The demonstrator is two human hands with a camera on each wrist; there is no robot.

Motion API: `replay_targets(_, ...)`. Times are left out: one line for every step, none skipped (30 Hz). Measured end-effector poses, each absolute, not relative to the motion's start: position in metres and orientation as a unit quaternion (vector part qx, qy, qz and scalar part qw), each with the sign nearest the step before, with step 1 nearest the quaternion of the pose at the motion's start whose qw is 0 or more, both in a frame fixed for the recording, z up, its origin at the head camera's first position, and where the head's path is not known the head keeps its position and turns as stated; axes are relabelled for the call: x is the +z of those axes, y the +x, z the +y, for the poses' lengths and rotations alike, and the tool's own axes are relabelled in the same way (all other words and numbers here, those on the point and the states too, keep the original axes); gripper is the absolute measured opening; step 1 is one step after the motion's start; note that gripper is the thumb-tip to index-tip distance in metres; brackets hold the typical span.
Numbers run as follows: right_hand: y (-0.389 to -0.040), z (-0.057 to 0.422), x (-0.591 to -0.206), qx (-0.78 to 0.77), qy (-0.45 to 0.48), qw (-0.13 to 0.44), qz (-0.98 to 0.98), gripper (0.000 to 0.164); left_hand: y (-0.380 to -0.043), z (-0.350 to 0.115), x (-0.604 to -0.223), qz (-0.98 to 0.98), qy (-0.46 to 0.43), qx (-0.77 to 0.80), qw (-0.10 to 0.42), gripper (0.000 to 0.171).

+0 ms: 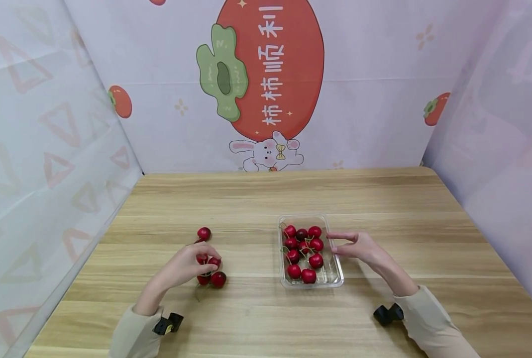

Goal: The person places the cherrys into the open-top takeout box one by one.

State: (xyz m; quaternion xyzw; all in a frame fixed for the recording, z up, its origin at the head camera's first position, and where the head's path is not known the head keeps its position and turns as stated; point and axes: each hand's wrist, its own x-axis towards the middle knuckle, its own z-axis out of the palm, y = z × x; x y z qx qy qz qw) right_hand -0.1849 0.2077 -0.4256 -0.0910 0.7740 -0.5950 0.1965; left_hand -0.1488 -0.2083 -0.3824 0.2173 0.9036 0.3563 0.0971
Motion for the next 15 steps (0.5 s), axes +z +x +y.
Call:
replay_targets(-0.185, 0.208, -0.426, -0.593, -0.095, 0.196, 0.776, 0.05, -0.149, -0.209, -0.383, 0.904, 0.219, 0.355, 0.098, 0.018)
replay_targets(-0.185, 0.208, -0.426, -0.592, -0.094, 0.196, 0.776, 0.05, -0.149, -0.21, -0.383, 0.905, 0.221, 0.351, 0.098, 0.017)
replay_targets(-0.185, 0.208, -0.425, -0.593, -0.091, 0.196, 0.776, 0.05, -0.148, -0.211, -0.384, 0.905, 0.223, 0.35, 0.099, 0.017)
replay_targets(-0.185, 0.208, -0.426, -0.594, -0.088, 0.196, 0.775, 0.05, -0.148, -0.212, -0.385, 0.905, 0.224, 0.347, 0.099, 0.016)
replay_targets(-0.185, 0.208, -0.426, -0.594, -0.088, 0.196, 0.775, 0.05, -0.148, -0.213, -0.386, 0.906, 0.225, 0.344, 0.099, 0.016)
replay_targets(-0.185, 0.208, -0.426, -0.595, -0.087, 0.196, 0.775, 0.05, -0.148, -0.214, -0.386, 0.909, 0.226, 0.337, 0.097, 0.016)
replay_targets(-0.185, 0.207, -0.426, -0.597, -0.085, 0.198, 0.773, 0.051, -0.148, -0.215, -0.387, 0.911, 0.227, 0.33, 0.096, 0.016)
replay_targets(-0.185, 0.207, -0.426, -0.6, -0.081, 0.198, 0.771, 0.051, -0.148, -0.216, -0.387, 0.913, 0.227, 0.325, 0.097, 0.017)
replay_targets(-0.185, 0.207, -0.426, -0.6, -0.081, 0.199, 0.771, 0.051, -0.148, -0.217, -0.387, 0.914, 0.227, 0.322, 0.098, 0.017)
replay_targets(-0.185, 0.207, -0.426, -0.601, -0.08, 0.2, 0.77, 0.051, -0.147, -0.218, -0.388, 0.915, 0.228, 0.318, 0.099, 0.017)
replay_targets(-0.185, 0.207, -0.426, -0.601, -0.08, 0.2, 0.77, 0.051, -0.147, -0.219, -0.388, 0.917, 0.227, 0.313, 0.099, 0.017)
replay_targets(-0.185, 0.207, -0.426, -0.601, -0.08, 0.2, 0.77, 0.051, -0.146, -0.22, -0.388, 0.918, 0.226, 0.309, 0.1, 0.016)
replay_targets(-0.185, 0.207, -0.426, -0.601, -0.079, 0.2, 0.77, 0.05, -0.146, -0.221, -0.388, 0.919, 0.224, 0.307, 0.101, 0.016)
replay_targets(-0.185, 0.207, -0.426, -0.601, -0.078, 0.199, 0.77, 0.05, -0.146, -0.222, -0.389, 0.92, 0.223, 0.305, 0.102, 0.015)
replay_targets(-0.185, 0.207, -0.427, -0.601, -0.078, 0.199, 0.77, 0.049, -0.146, -0.223, -0.39, 0.921, 0.222, 0.302, 0.102, 0.015)
